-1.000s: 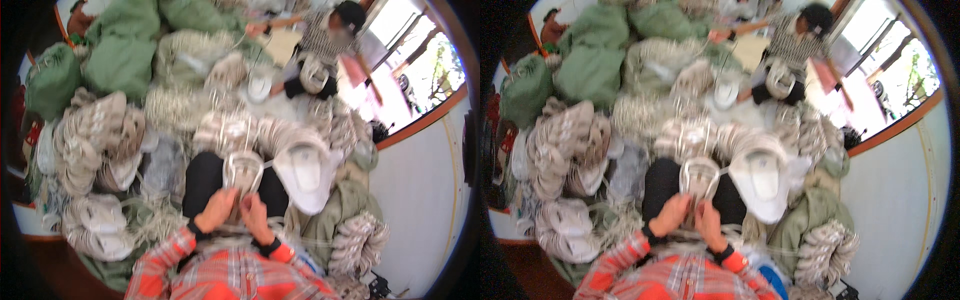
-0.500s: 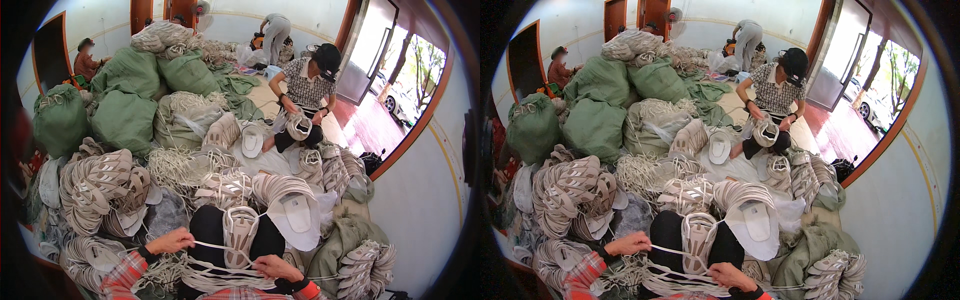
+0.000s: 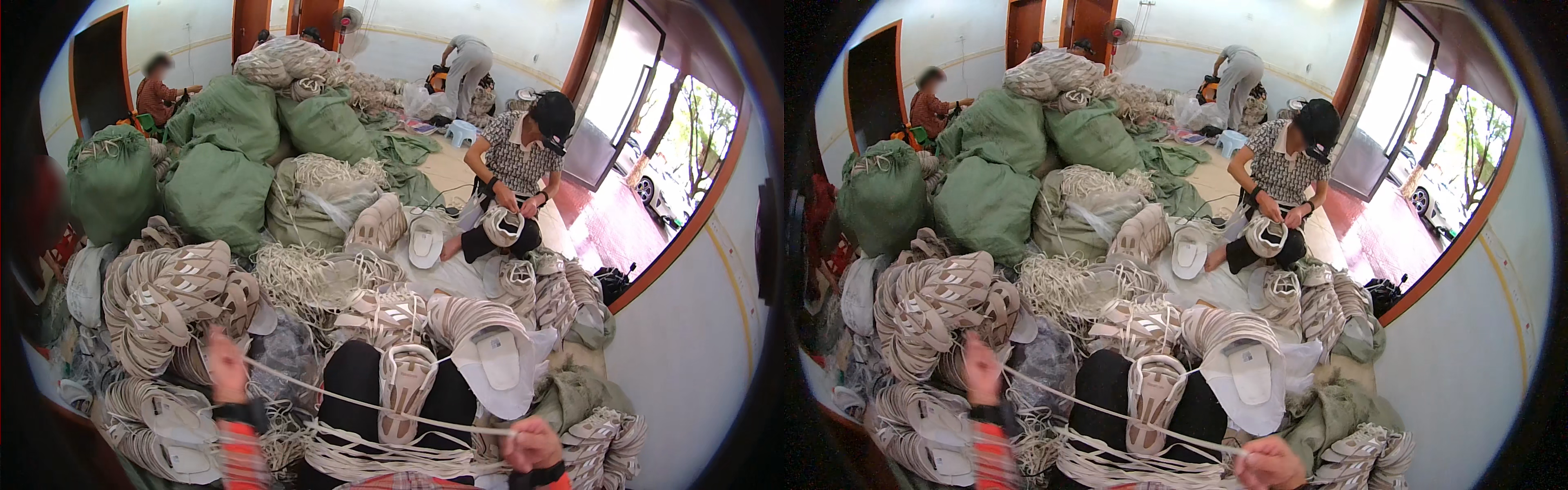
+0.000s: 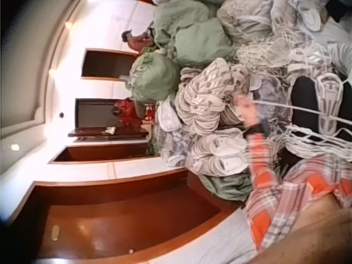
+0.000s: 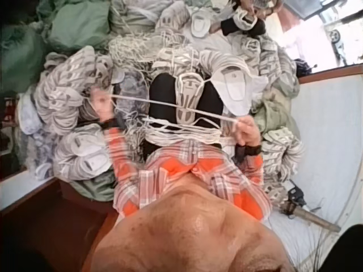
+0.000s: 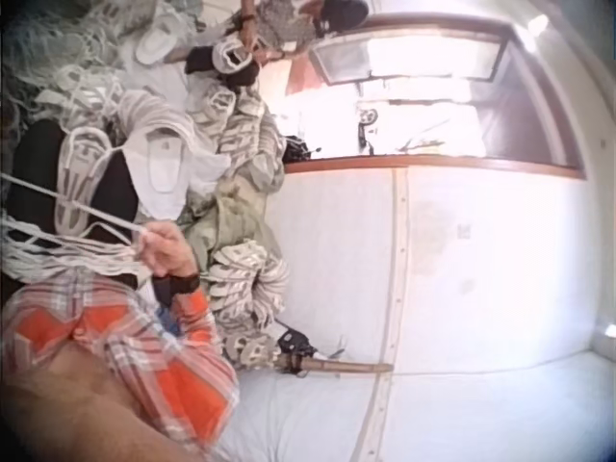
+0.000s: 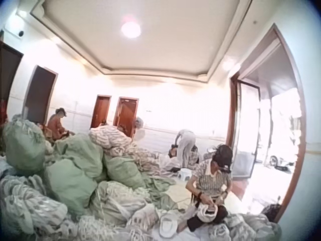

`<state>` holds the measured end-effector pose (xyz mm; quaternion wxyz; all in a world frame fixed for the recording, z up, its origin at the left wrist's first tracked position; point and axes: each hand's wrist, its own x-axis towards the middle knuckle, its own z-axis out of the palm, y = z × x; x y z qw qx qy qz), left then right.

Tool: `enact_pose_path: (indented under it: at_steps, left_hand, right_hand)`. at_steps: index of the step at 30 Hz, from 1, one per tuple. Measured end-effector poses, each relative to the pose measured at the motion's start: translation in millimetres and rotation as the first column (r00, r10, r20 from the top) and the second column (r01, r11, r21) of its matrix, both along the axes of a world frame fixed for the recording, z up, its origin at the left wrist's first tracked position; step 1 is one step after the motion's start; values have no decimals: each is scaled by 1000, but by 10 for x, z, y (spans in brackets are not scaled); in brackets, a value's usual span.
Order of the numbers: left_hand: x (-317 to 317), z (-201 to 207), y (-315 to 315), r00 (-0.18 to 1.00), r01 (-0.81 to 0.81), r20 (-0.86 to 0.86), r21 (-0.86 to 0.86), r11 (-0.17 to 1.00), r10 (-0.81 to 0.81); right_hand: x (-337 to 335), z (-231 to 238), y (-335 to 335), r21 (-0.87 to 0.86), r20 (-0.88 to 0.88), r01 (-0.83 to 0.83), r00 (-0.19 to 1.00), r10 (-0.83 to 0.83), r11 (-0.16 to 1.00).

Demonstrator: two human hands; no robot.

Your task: Lacing white athletic shoe components and securing them with long cords in a factory setting.

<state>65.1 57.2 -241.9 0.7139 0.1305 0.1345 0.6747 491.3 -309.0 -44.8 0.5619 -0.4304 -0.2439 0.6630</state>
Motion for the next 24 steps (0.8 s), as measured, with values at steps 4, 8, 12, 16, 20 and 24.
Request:
enact_pose_path:
  at_steps: [4, 8, 12, 16, 20, 24]
  left_hand:
    - [-2138, 123, 612, 820, -274, -449, 235, 933, 354]
    - [-4272, 808, 684, -167, -407, -626, 748, 525, 762]
    - [-4953, 1774, 503, -718, -12, -173, 972, 236, 674]
    - [-4509, 1710, 401, -486, -292, -671, 728, 620, 560]
    - [-857, 852, 150, 509, 259, -858, 236, 937, 76]
    - [1856, 1416, -1201, 404, 749, -691, -127, 650, -600]
  right_hand:
    - [454, 527, 90, -425, 489, -150, 792, 366, 893]
    - [1121, 666, 15, -488, 782, -143, 366, 505, 861]
    - [2163, 593, -678, -480, 873, 275, 243, 423, 833]
    - [2619, -37, -1267, -352, 828, 415, -281, 486, 839]
    - [1411, -639, -407, -322, 941, -221, -182, 286, 920]
    - [-173, -257, 791, -119, 942, -403, 242, 231, 907]
